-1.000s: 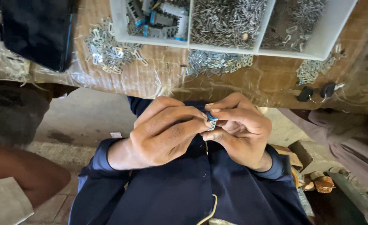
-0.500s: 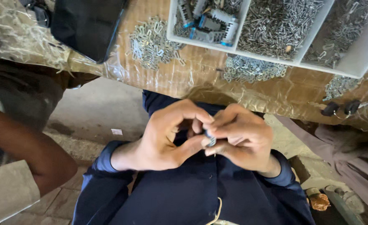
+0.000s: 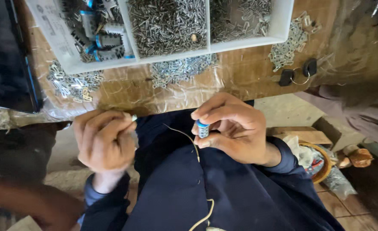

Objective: The person sits at a workbench and picks small metal staples from a compartment box, inserting them one at a time into a small blue-capped cylindrical component held in the other hand, occasionally reaching into the box for more staples.

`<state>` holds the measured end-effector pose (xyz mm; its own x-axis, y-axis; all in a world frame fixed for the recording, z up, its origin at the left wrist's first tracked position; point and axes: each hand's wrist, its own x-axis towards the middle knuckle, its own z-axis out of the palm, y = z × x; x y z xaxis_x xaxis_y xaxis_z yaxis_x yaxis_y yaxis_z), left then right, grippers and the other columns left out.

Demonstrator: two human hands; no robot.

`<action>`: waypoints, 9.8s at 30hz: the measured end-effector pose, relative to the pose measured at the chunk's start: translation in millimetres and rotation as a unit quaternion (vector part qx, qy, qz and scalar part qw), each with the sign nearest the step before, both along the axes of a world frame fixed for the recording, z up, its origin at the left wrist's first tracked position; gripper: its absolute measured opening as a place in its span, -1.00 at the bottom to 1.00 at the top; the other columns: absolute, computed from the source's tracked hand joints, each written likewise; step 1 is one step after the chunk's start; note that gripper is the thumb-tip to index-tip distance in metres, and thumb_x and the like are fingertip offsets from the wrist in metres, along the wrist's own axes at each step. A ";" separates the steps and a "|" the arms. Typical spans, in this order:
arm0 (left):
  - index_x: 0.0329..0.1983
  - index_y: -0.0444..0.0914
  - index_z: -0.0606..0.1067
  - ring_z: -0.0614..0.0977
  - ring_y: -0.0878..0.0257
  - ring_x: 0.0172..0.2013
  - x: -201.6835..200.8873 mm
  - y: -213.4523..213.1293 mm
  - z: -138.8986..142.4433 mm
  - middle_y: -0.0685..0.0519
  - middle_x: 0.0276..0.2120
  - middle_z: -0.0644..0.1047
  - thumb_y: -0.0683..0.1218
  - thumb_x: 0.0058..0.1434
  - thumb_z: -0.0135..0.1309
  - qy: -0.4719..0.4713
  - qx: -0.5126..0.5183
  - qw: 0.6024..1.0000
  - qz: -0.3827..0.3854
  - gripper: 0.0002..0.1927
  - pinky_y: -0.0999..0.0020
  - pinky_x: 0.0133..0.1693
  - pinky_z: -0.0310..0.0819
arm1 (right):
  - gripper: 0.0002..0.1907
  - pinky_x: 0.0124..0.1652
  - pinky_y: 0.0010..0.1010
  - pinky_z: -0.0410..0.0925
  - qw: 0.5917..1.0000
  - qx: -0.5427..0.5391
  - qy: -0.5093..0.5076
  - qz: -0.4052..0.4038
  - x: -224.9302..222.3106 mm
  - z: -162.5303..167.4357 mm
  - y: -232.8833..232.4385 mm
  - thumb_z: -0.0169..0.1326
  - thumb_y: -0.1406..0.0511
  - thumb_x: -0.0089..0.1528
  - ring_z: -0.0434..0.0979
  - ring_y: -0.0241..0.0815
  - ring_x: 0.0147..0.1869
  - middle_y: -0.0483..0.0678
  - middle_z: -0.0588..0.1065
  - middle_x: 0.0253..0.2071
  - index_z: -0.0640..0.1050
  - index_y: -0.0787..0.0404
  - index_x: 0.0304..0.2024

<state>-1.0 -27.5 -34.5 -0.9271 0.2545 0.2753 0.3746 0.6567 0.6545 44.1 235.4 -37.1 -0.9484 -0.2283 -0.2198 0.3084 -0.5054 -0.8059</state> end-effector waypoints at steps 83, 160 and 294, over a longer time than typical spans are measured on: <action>-0.10 -0.28 0.52 0.58 0.10 -0.23 -14.8 21.5 33.9 -0.03 -0.22 0.54 -0.39 0.04 0.26 -0.007 0.169 0.977 -0.130 -0.64 0.25 -0.20 0.52 | -0.63 -0.05 -0.36 0.64 0.999 0.014 -0.010 -0.048 11.1 -3.3 -11.5 0.22 0.57 0.32 0.62 -0.16 -0.02 0.20 0.42 0.19 0.51 0.35 0.16; -0.17 -0.32 0.56 0.60 0.08 -0.23 -10.5 25.2 22.0 -0.02 -0.22 0.56 -0.31 0.09 0.32 -0.047 0.159 0.979 -0.121 -0.75 0.24 -0.20 0.53 | -0.55 -0.06 -0.44 0.60 0.999 0.033 0.005 -0.022 7.1 -3.2 -4.1 0.31 0.59 0.23 0.64 -0.15 -0.05 0.18 0.47 0.09 0.53 0.34 0.14; 0.06 -0.28 0.53 0.45 0.07 -0.08 -124.2 63.5 37.1 0.06 -0.06 0.51 -0.23 0.31 0.32 0.034 -0.038 0.997 -0.057 -0.70 0.24 -0.02 0.41 | -0.62 0.22 -0.14 0.60 0.990 0.097 0.056 0.081 -165.0 34.9 33.6 -0.12 0.20 0.65 0.64 0.06 0.21 0.29 0.54 0.12 0.41 0.44 0.26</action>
<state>-125.2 36.0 2.6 -0.8707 0.3792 0.3132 0.4916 0.6537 0.5753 -120.9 269.1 -2.2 -0.9234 -0.3441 -0.1702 0.2764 -0.2882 -0.9168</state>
